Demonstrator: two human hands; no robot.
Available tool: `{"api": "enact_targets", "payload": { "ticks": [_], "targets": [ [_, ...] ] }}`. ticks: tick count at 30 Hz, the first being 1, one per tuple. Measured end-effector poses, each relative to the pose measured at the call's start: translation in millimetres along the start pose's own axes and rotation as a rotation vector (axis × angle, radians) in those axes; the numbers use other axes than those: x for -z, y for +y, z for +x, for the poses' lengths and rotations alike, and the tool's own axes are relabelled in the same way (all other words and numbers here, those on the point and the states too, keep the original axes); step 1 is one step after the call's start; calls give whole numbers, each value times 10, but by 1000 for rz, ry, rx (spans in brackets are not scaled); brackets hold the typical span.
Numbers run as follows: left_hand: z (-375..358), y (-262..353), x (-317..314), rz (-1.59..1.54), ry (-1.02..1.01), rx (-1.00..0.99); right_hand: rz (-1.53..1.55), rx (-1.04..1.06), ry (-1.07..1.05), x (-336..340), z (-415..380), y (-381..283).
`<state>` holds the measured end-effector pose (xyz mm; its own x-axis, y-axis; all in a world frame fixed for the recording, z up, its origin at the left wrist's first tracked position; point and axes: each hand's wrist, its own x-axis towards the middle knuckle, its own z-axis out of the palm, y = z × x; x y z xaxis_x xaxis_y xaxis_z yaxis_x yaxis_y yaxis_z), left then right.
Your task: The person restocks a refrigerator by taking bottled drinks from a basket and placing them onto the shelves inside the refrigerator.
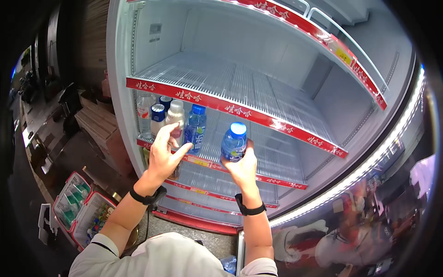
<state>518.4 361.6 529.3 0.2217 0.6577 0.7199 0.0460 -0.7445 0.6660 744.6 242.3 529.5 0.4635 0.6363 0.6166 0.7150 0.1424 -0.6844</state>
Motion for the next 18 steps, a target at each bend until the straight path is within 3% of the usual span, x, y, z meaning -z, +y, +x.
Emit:
{"api": "enact_targets", "payload": {
  "ticks": [2, 4, 6, 9, 10, 12, 13, 14, 15, 16, 18],
  "targets": [
    [146, -19, -46, -28, 24, -39, 52, -52, 1, -43, 117, 68],
    [416, -88, -167, 216, 92, -309, 118, -114, 1, -151, 252, 107],
    [557, -43, -238, 235, 52, -297, 248, -283, -66, -309, 496, 142],
    [760, 218, -296, 439, -185, 63, 165, -208, -173, -655, 817, 715],
    [796, 160, -334, 441, -207, 47, -88, -262, -209, -653, 861, 438],
    [858, -49, -369, 419, -205, -134, -176, -255, -265, -759, 963, 460],
    [894, -59, -346, 428, -232, -150, -171, -261, -255, -706, 1036, 407],
    [951, -74, -293, 430, -239, -154, -159, -255, -401, -619, 1096, 356],
    [1021, -83, -216, 359, -368, -140, -147, -245, -553, -555, 1119, 328],
    [1076, -72, -143, 287, -487, -124, -147, -238, -556, -540, 1148, 398],
    [1117, -41, -63, 257, -492, -138, 1, -282, -647, -530, 1205, 465]
  ]
}}
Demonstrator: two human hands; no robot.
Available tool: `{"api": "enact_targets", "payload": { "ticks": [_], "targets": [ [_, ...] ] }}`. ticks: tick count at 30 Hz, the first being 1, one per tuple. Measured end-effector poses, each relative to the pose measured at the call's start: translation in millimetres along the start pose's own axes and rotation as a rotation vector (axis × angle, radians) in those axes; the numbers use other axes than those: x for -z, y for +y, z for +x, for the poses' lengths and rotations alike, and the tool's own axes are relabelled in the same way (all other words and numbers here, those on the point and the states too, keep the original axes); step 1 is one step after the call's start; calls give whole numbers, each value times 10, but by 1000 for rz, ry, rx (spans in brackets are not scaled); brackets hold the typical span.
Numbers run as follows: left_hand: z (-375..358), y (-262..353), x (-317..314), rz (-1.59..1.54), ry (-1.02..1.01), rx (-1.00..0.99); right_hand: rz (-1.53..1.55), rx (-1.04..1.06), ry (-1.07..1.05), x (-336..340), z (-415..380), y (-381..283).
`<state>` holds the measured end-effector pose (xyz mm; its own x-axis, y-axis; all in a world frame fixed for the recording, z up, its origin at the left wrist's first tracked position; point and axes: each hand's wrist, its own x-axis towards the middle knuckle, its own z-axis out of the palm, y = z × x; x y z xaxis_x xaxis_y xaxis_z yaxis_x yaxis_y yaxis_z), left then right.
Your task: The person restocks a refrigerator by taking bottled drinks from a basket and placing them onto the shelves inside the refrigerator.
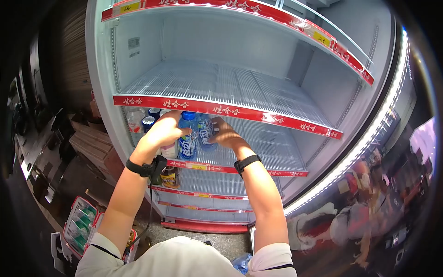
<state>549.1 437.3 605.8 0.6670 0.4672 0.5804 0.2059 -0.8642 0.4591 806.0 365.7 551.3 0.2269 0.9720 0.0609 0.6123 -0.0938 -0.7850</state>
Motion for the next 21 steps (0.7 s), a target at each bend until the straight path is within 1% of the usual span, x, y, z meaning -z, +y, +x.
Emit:
{"api": "enact_targets", "payload": {
  "ticks": [1, 2, 4, 6, 7, 8, 9, 10, 12, 13, 14, 16, 17, 18, 20, 21],
  "targets": [
    [5, -8, 18, -4, -36, -16, -129, 10, 11, -11, -16, -35],
    [27, -14, 35, -7, -72, -35, -132, 18, 13, -11, -19, -80],
    [12, 13, 23, 17, -31, -43, -139, -42, 37, -51, -64, -221],
    [0, 76, 4, 69, -13, -2, -201, -11, 48, -63, -42, -286],
    [-10, 44, -54, 130, 35, -14, -261, -21, -39, -49, 7, -309],
    [-33, 18, -66, 133, 36, -6, -316, -36, -123, -54, 35, -309],
    [-40, 16, -61, 146, 37, -1, -389, -17, -118, -71, 71, -301],
    [-42, 17, -49, 159, 38, 4, -388, -14, -120, -56, 122, -307],
    [-71, 12, -57, 153, 38, 16, -450, -217, -228, -34, 215, -343],
    [-64, -8, -82, 175, 65, -16, -493, -256, -292, 14, 235, -386],
    [-53, -23, -95, 197, 91, -48, -498, -247, -294, 48, 296, -393],
    [-40, 1, -95, 195, 75, -47, -543, -262, -464, 80, 320, -440],
    [-33, 18, -103, 187, 76, -65, -591, -302, -396, 71, 292, -429],
    [-30, 36, -126, 175, 74, -82, -589, -307, -392, 2, 239, -473],
    [1, 29, -152, 193, 82, -81, -533, -338, -236, -113, 176, -561],
    [11, 11, -150, 215, 93, -71, -528, -367, -240, -87, 97, -656]
  ]
}}
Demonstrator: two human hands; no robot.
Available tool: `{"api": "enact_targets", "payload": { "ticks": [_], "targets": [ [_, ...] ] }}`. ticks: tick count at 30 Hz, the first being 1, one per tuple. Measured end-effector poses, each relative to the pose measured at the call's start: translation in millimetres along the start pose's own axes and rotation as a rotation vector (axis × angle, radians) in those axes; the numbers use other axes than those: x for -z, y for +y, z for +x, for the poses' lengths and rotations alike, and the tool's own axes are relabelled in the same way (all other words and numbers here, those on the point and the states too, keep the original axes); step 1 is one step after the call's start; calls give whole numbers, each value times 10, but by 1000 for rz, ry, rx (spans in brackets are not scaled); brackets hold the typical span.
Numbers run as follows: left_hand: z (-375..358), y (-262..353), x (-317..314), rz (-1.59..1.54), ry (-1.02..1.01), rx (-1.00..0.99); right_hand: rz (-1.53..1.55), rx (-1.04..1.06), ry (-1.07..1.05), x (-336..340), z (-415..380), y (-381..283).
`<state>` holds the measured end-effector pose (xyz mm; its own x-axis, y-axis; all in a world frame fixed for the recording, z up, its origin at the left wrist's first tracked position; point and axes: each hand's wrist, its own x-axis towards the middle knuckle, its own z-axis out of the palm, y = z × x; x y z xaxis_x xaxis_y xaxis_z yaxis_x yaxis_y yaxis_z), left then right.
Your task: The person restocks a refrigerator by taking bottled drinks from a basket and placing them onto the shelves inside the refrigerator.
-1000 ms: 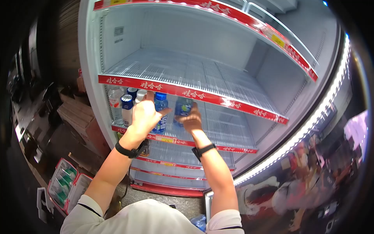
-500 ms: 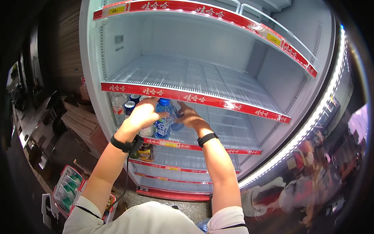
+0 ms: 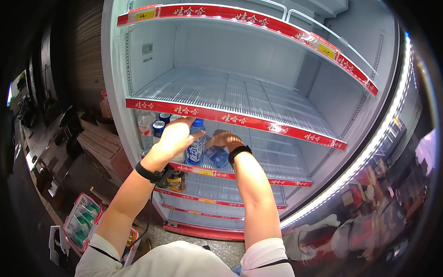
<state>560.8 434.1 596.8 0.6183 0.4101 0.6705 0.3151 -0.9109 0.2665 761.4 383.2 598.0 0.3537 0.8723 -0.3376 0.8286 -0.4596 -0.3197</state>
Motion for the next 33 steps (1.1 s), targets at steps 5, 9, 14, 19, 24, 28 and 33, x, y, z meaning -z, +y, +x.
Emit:
{"api": "enact_targets", "payload": {
  "ticks": [5, 9, 14, 19, 24, 28, 33],
  "targets": [
    [-38, -51, -11, 6, 22, 15, 5, 29, 41, -87, 239, 262],
    [-62, -108, -67, 35, 42, 1, 349, 275, 318, -294, 596, 550],
    [-73, -67, 2, -37, 42, 13, 571, 431, 471, -442, 737, 564],
    [-88, -78, -42, -28, 87, 1, 535, 256, 357, -407, 657, 585],
    [-82, -61, -17, -19, 65, 15, 927, 633, 400, -231, 604, 730],
    [-76, -71, -14, -57, 78, -12, 959, 593, 360, -54, 178, 453],
    [-83, -53, 46, -68, 37, 38, 687, 645, 485, -115, 375, 372]
  ]
}}
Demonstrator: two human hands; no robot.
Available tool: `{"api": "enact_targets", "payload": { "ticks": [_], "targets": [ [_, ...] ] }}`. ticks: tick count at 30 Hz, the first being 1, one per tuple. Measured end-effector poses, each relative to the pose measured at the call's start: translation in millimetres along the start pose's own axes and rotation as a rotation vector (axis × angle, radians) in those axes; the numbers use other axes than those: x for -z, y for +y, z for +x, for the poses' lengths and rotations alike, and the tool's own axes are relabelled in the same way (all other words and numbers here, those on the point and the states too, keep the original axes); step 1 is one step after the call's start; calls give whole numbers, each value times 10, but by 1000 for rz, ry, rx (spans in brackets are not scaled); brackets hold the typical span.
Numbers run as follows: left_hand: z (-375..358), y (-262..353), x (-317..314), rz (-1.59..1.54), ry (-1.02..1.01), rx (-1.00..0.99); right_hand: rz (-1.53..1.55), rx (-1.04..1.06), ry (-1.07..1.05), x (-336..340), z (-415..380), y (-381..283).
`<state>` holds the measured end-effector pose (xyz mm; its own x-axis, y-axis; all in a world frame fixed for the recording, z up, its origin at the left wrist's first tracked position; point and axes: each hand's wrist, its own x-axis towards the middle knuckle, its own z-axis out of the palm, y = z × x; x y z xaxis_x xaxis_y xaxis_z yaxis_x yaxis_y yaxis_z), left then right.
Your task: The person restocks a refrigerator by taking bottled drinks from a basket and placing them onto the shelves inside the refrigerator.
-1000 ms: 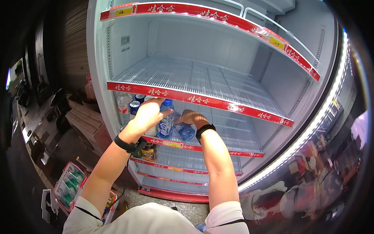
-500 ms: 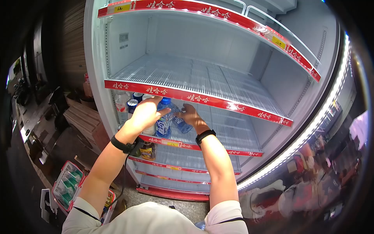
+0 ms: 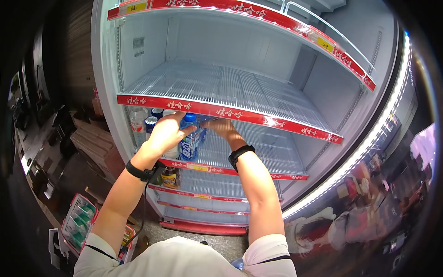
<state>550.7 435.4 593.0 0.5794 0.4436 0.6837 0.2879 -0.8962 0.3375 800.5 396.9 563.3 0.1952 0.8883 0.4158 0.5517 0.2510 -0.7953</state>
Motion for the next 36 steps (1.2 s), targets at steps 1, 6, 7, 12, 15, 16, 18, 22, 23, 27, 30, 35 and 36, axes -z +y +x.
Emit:
{"api": "enact_targets", "payload": {
  "ticks": [1, 6, 7, 12, 15, 16, 18, 22, 23, 27, 30, 35, 36],
  "targets": [
    [1, 21, 24, -16, -17, 28, 1, 3, 1, 32, 17, -9],
    [18, -24, 3, 1, -20, 27, 45, -276, -236, 180, 65, -93],
    [32, -8, 9, 0, -2, 17, 39, -273, -100, 70, 14, -235],
    [23, 62, 7, -6, -25, 62, -1346, 160, -225, -361, 348, 230],
    [25, 41, 5, -56, -4, 46, -1124, 286, -53, -264, 325, 282],
    [13, 39, -1, -55, -7, 46, -1099, 323, -37, -208, 297, 239],
    [12, 31, -5, -40, 44, 21, -44, -104, -94, 41, 86, -215],
    [28, 44, -27, -7, 47, 27, 218, -186, -101, 177, 7, -195],
    [25, 61, -22, 18, 49, 16, 178, -77, -69, 142, -58, -294],
    [49, 115, 18, -32, 19, 46, -282, 177, 139, -29, 28, -135],
    [43, 22, -12, 57, 9, 16, -266, 75, -26, 98, 123, 84],
    [36, 30, -18, 49, 43, -8, 61, -49, -152, 237, 94, -131],
    [38, 34, -20, 40, 69, -16, -67, -27, -39, 127, 56, -301]
  ]
}}
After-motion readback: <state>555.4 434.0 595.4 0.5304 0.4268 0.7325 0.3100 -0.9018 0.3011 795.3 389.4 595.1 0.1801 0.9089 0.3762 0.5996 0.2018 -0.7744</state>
